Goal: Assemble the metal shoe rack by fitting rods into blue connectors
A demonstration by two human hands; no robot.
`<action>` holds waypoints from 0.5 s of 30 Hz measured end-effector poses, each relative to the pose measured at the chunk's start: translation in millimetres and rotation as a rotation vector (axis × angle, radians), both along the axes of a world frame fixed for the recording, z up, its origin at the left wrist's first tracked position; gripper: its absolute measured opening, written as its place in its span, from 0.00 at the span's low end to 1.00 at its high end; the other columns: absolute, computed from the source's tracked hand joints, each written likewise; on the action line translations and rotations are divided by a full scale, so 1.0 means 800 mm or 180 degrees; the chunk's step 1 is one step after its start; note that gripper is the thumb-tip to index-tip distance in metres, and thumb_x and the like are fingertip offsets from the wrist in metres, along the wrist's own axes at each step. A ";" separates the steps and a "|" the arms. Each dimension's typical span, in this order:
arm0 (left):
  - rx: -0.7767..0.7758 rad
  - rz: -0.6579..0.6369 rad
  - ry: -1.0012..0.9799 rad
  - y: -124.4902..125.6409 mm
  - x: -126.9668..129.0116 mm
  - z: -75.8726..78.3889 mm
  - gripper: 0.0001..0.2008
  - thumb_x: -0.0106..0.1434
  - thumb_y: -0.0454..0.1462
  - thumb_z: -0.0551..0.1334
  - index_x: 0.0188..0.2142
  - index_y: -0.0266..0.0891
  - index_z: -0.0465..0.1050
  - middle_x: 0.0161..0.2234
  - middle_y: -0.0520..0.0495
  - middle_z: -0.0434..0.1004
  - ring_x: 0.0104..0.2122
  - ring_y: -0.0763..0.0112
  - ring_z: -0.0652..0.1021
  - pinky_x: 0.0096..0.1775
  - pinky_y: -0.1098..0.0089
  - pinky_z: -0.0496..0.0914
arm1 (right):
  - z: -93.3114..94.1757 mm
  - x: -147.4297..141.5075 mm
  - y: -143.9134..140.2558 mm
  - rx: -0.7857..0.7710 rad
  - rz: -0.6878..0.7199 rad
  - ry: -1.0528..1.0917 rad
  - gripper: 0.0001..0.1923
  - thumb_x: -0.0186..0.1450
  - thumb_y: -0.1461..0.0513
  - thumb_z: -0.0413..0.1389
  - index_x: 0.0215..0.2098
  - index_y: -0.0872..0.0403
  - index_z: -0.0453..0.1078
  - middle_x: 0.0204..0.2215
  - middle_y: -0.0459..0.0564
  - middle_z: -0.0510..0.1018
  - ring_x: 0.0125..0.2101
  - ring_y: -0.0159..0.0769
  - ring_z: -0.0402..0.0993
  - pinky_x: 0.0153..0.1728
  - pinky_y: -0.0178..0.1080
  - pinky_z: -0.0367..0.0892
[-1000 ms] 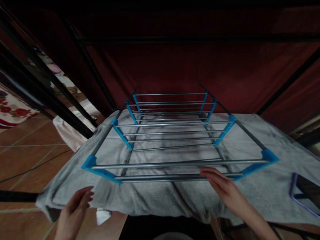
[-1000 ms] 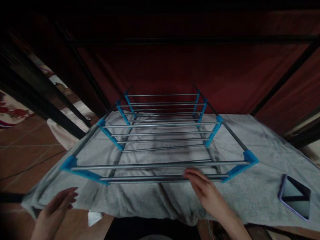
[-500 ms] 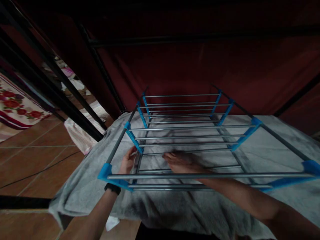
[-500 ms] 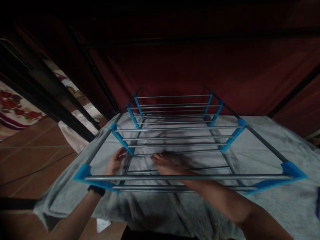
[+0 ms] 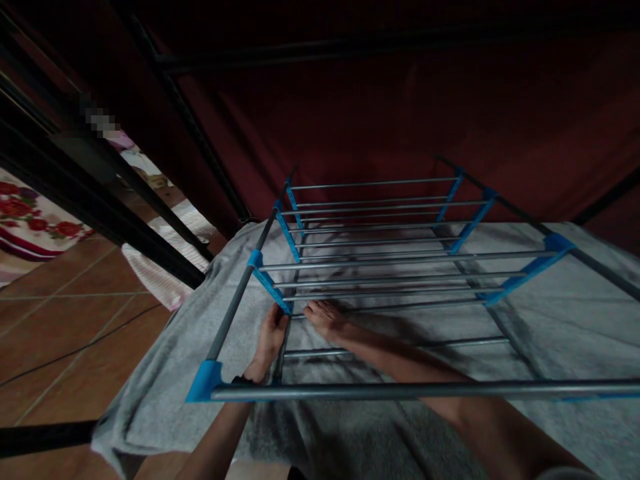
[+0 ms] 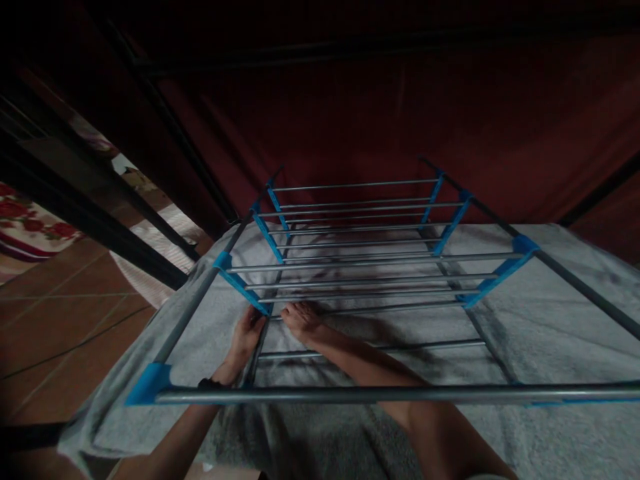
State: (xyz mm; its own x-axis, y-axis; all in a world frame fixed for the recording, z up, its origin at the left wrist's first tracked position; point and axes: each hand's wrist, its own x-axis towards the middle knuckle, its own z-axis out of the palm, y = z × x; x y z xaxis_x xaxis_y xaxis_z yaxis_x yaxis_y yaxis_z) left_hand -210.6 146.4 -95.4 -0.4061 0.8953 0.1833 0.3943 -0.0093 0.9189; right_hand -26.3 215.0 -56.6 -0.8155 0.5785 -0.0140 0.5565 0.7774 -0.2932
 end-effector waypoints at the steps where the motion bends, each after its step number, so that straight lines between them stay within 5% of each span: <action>1: -0.0023 -0.0011 -0.0084 0.000 0.001 -0.001 0.20 0.56 0.41 0.61 0.49 0.40 0.71 0.47 0.41 0.80 0.47 0.57 0.79 0.52 0.57 0.74 | 0.003 0.000 0.002 -0.0015 0.0032 -0.0026 0.12 0.72 0.68 0.46 0.48 0.54 0.70 0.50 0.54 0.75 0.49 0.42 0.71 0.48 0.41 0.65; 7: -0.0118 0.0071 -0.0182 0.003 0.007 -0.007 0.18 0.55 0.40 0.64 0.46 0.40 0.71 0.38 0.46 0.80 0.39 0.61 0.79 0.46 0.59 0.75 | 0.016 0.000 0.010 -0.0146 0.0120 -0.0038 0.14 0.70 0.71 0.47 0.51 0.57 0.68 0.49 0.54 0.76 0.45 0.39 0.74 0.41 0.37 0.64; 15: -0.0049 0.0111 -0.0155 0.007 0.014 -0.007 0.16 0.57 0.41 0.65 0.45 0.40 0.71 0.40 0.46 0.80 0.41 0.62 0.79 0.49 0.59 0.74 | -0.003 -0.006 0.024 -0.0314 0.0141 0.0183 0.20 0.74 0.63 0.45 0.63 0.49 0.64 0.50 0.50 0.79 0.45 0.38 0.77 0.38 0.35 0.65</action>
